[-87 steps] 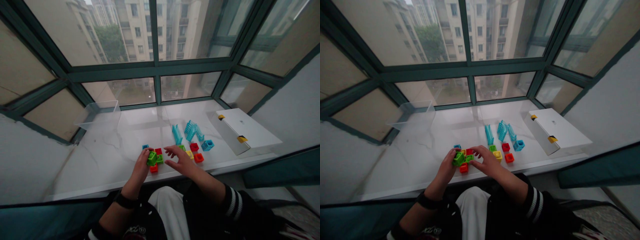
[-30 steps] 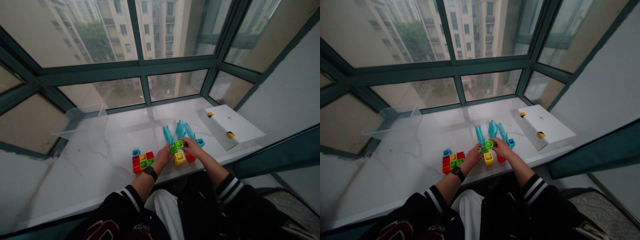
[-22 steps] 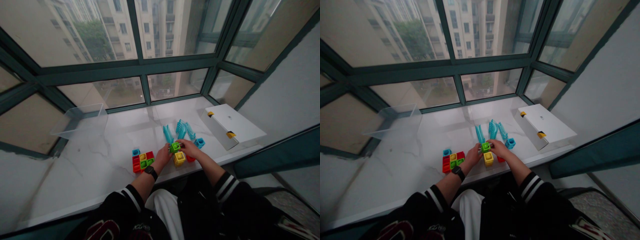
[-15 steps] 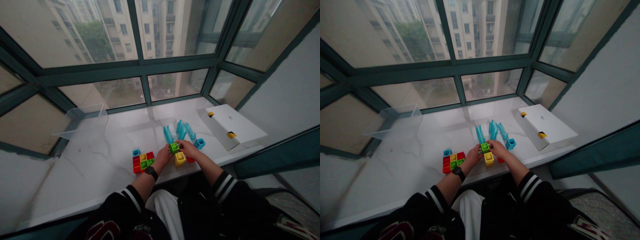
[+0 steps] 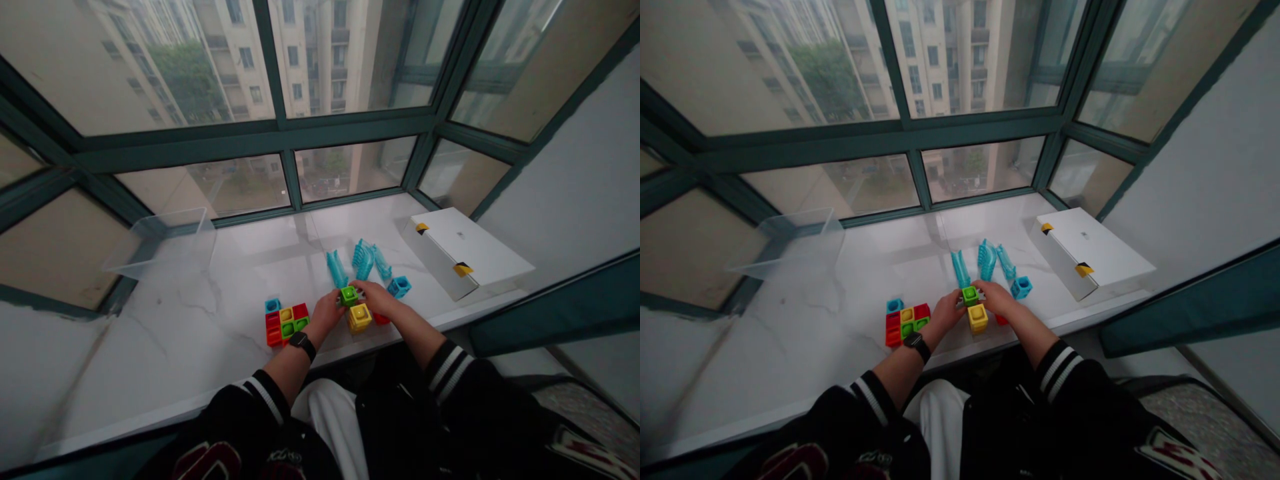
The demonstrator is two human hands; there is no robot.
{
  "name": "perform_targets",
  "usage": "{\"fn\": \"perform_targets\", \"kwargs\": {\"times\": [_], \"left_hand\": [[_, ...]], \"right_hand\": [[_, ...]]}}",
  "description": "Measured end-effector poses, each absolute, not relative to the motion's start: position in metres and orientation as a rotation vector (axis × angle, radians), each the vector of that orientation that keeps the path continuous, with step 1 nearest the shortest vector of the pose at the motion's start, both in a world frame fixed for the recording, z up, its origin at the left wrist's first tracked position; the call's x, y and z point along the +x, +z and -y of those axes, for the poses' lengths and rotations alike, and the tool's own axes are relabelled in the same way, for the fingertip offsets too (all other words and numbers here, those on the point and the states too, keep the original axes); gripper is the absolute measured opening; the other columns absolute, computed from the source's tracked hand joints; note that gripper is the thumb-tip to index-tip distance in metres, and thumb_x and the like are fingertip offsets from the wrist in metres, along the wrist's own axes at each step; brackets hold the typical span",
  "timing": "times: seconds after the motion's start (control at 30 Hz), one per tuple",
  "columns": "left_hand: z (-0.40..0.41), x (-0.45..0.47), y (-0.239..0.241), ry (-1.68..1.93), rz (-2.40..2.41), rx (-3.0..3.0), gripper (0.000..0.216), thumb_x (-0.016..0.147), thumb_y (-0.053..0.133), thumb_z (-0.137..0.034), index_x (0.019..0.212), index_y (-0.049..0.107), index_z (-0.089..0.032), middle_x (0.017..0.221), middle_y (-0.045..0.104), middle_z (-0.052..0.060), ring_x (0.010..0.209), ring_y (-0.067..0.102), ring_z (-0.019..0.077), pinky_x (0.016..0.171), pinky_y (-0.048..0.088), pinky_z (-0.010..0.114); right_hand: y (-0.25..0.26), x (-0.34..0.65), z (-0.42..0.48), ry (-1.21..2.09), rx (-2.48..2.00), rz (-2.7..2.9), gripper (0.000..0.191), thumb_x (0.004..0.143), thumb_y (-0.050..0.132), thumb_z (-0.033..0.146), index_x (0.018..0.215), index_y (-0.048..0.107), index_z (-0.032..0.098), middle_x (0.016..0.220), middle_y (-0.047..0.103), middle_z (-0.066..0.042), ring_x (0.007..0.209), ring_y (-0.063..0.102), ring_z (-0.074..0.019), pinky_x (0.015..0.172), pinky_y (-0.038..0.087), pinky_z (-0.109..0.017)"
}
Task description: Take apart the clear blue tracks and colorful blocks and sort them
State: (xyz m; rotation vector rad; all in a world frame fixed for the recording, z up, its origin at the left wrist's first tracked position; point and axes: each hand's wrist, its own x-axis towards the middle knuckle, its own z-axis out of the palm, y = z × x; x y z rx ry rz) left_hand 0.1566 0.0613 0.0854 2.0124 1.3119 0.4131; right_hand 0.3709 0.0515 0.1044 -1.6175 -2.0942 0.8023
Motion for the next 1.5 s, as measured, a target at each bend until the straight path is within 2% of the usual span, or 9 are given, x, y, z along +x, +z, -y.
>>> {"fn": "perform_targets", "kwargs": {"times": [0.27,0.57,0.7,0.83,0.97,1.17,1.33,1.43,1.5], "left_hand": [[-0.061,0.156,0.088,0.377,-1.341,2.01,0.039,0.09,0.075,-0.03,0.127,0.067,-0.022,0.123,0.076,0.012,0.116,0.071,0.0271,0.099,0.052,0.036],[-0.06,0.157,0.095,0.361,-1.361,2.002,0.043,0.087,0.079,-0.033,0.127,0.067,-0.022,0.123,0.077,0.013,0.116,0.072,0.0288,0.099,0.053,0.037],[-0.06,0.146,0.1,0.385,-1.367,2.005,0.048,0.086,0.08,-0.028,0.131,0.064,-0.021,0.129,0.075,0.014,0.118,0.072,0.0284,0.102,0.054,0.039],[-0.059,0.111,0.11,0.571,-1.315,1.952,0.05,0.089,0.077,-0.03,0.136,0.061,-0.021,0.133,0.073,0.014,0.116,0.073,0.0254,0.102,0.057,0.04],[-0.054,0.055,0.12,0.789,-1.283,1.776,0.044,0.09,0.071,-0.035,0.131,0.062,-0.02,0.124,0.077,0.012,0.109,0.076,0.0233,0.102,0.059,0.044],[-0.032,-0.031,0.118,1.004,-1.494,1.545,0.05,0.087,0.07,-0.055,0.125,0.064,-0.023,0.116,0.08,0.008,0.107,0.077,0.0252,0.1,0.06,0.047],[-0.005,-0.069,0.1,1.003,-1.621,1.493,0.056,0.084,0.066,-0.063,0.121,0.067,-0.021,0.11,0.081,0.009,0.104,0.076,0.0264,0.1,0.058,0.046],[0.008,-0.071,0.091,0.955,-1.657,1.494,0.051,0.085,0.065,-0.06,0.117,0.07,-0.021,0.108,0.081,0.008,0.103,0.076,0.0266,0.097,0.059,0.044],[0.013,-0.065,0.089,0.918,-1.664,1.529,0.047,0.087,0.064,-0.057,0.117,0.071,-0.022,0.109,0.08,0.008,0.098,0.076,0.0259,0.091,0.06,0.042]], "right_hand": [[0.109,0.366,-0.05,0.591,-1.712,2.279,0.05,0.084,0.08,0.024,0.131,0.064,0.02,0.115,0.073,-0.013,0.11,0.066,-0.03,0.095,0.047,-0.036],[0.11,0.366,-0.049,0.54,-1.719,2.328,0.049,0.086,0.076,0.022,0.133,0.062,0.02,0.119,0.074,-0.013,0.112,0.066,-0.03,0.097,0.045,-0.035],[0.107,0.366,-0.049,0.52,-1.714,2.337,0.055,0.086,0.074,0.019,0.14,0.059,0.02,0.126,0.073,-0.014,0.116,0.065,-0.0302,0.101,0.045,-0.036],[0.106,0.368,-0.049,0.47,-1.7,2.388,0.056,0.088,0.071,0.018,0.142,0.058,0.018,0.129,0.071,-0.016,0.119,0.065,-0.0312,0.103,0.044,-0.038],[0.109,0.368,-0.048,0.432,-1.713,2.426,0.056,0.088,0.07,0.018,0.142,0.058,0.017,0.127,0.072,-0.017,0.117,0.066,-0.0323,0.101,0.045,-0.038],[0.114,0.367,-0.047,0.458,-1.708,2.432,0.061,0.087,0.072,0.021,0.146,0.055,0.015,0.13,0.071,-0.019,0.12,0.065,-0.0333,0.104,0.045,-0.039],[0.112,0.37,-0.047,0.464,-1.719,2.414,0.069,0.089,0.068,0.015,0.155,0.048,0.016,0.137,0.068,-0.02,0.125,0.064,-0.0324,0.106,0.044,-0.039],[0.111,0.377,-0.047,0.476,-1.701,2.4,0.077,0.085,0.069,0.011,0.158,0.044,0.017,0.136,0.069,-0.017,0.125,0.064,-0.0303,0.106,0.045,-0.038],[0.112,0.384,-0.045,0.496,-1.676,2.388,0.077,0.083,0.07,0.01,0.155,0.047,0.019,0.134,0.071,-0.014,0.124,0.064,-0.0289,0.106,0.046,-0.039]]}}
